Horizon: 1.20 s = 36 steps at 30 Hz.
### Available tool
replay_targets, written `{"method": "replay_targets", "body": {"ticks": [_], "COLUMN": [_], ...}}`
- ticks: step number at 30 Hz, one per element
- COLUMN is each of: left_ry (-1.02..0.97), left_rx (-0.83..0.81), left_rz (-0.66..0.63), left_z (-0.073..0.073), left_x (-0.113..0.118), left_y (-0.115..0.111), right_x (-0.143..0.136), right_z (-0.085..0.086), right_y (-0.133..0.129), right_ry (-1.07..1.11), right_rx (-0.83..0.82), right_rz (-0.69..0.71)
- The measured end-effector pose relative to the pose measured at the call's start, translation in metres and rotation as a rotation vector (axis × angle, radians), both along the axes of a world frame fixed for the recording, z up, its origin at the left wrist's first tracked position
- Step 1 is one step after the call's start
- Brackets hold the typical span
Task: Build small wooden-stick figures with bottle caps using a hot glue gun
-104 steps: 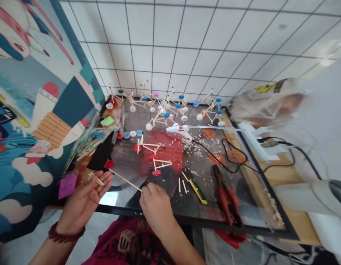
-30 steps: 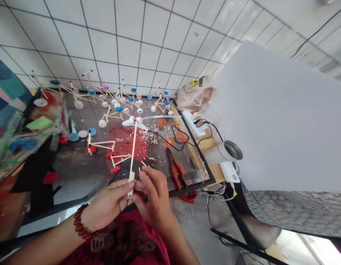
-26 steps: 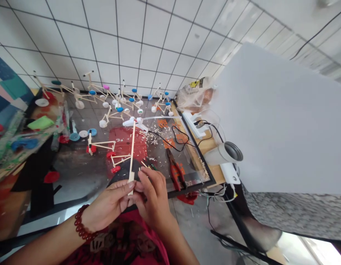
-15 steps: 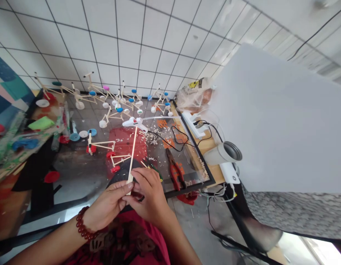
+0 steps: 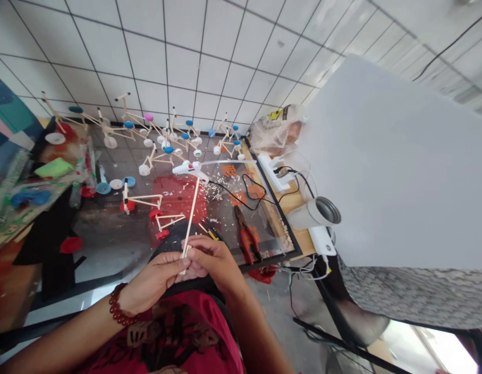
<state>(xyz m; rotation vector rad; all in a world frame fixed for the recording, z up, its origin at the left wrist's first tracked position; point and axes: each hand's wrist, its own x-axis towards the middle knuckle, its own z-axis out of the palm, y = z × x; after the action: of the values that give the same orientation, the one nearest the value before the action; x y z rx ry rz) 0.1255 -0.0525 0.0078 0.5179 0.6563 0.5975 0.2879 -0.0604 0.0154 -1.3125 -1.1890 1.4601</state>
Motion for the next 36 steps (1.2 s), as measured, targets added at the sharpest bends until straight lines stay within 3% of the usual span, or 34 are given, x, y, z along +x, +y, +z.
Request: {"method": "replay_targets", "body": {"ticks": [6,9,13,16,18,20,24,26,28,31,34,36], "left_ry": [0.013,0.041,0.028,-0.030,-0.067,-0.091,-0.085,-0.063,-0.040,-0.025,-0.029,-0.033], "left_rx": [-0.012,-0.052,-0.056,-0.118,-0.166,-0.191,-0.191,-0.181,-0.171,-0.157,-0.157,-0.179], "left_rz": [-0.038,-0.040,-0.048,-0.056,-0.057,-0.054,-0.068,-0.077,-0.085,-0.097,-0.099,-0.099], "left_z": [-0.003,-0.005,-0.006,-0.005,-0.005,-0.007,-0.012,-0.014,-0.014,-0.014,-0.016,-0.019], "left_x": [0.001,0.001,0.000,-0.003,-0.006,-0.008,-0.008,-0.007,-0.007,-0.009,-0.011,-0.012], "left_y": [-0.002,-0.001,0.004,0.010,0.014,0.017,0.023,0.023,0.023,0.023,0.023,0.023], "right_x": [-0.012,-0.017,-0.008,0.030,0.066,0.099,0.126,0.123,0.118,0.114,0.107,0.097], "right_z": [-0.007,-0.010,-0.009,-0.013,-0.023,-0.038,-0.062,-0.065,-0.059,-0.045,-0.030,-0.021], "right_y": [0.005,0.005,0.005,0.003,-0.001,-0.005,-0.011,-0.009,-0.004,-0.001,-0.014,-0.028], "right_ry": [0.126,0.104,-0.013,-0.370,-0.816,-1.112,-1.308,-1.405,-1.463,-1.259,-0.654,-0.230], "right_rx": [-0.110,-0.071,-0.002,0.202,0.315,0.306,0.219,0.168,0.085,-0.114,-0.264,-0.309], "right_rz": [-0.081,-0.116,-0.054,-0.126,-0.361,-0.447,-0.225,-0.166,-0.191,-0.286,-0.322,-0.259]}}
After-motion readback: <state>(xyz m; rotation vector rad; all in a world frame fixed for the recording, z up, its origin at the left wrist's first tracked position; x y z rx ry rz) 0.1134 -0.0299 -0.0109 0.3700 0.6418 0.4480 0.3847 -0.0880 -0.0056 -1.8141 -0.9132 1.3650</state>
